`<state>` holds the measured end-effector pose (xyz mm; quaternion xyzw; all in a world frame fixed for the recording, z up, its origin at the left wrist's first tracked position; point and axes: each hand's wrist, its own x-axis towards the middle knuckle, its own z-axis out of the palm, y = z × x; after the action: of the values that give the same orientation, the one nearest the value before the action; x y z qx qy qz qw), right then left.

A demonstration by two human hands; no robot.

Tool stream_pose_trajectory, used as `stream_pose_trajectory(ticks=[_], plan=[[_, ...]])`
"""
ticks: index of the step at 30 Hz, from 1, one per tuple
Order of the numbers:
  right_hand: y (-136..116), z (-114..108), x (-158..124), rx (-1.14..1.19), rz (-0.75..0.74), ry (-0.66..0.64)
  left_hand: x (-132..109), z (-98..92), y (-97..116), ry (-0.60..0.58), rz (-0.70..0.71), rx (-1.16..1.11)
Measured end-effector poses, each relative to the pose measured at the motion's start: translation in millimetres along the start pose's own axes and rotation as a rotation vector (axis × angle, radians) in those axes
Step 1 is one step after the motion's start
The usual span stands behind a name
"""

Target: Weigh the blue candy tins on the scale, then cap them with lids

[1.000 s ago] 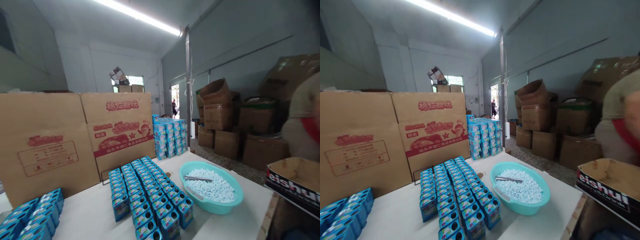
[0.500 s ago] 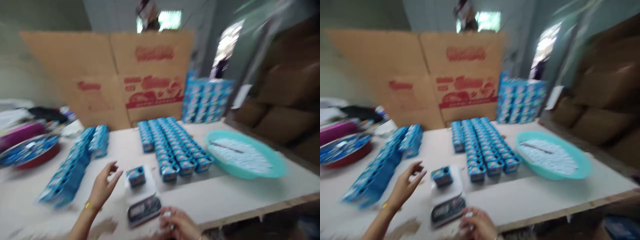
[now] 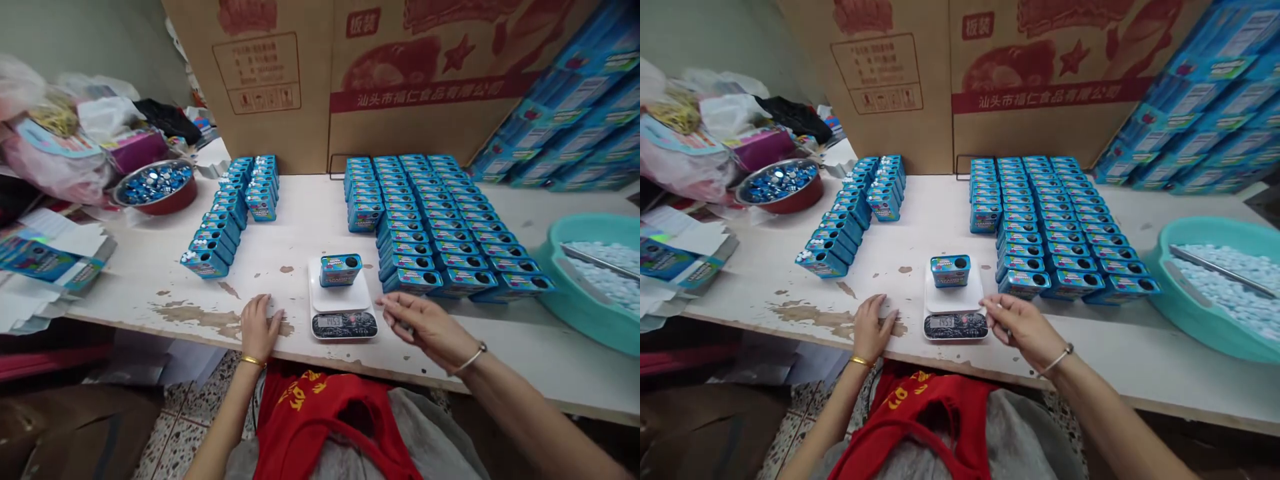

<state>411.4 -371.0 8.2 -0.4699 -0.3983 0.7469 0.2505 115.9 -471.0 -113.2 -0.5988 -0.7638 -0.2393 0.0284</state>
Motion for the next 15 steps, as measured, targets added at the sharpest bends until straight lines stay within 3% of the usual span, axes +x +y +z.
stream_pose_trajectory(ticks=[7, 11, 15], plan=[[-64.4, 13.0, 45.5, -0.469, -0.234, -0.028, 0.7, -0.7, -2.9, 0.011, -0.014, -0.007], [-81.1, 26.0, 63.4, -0.955, -0.355, -0.022, 1.2, 0.4, -4.2, 0.019, -0.013, -0.01], [-87.7, 37.5, 71.2, -1.329, -0.381, 0.019, 2.6, -0.2, -4.5, 0.025, -0.002, -0.014]])
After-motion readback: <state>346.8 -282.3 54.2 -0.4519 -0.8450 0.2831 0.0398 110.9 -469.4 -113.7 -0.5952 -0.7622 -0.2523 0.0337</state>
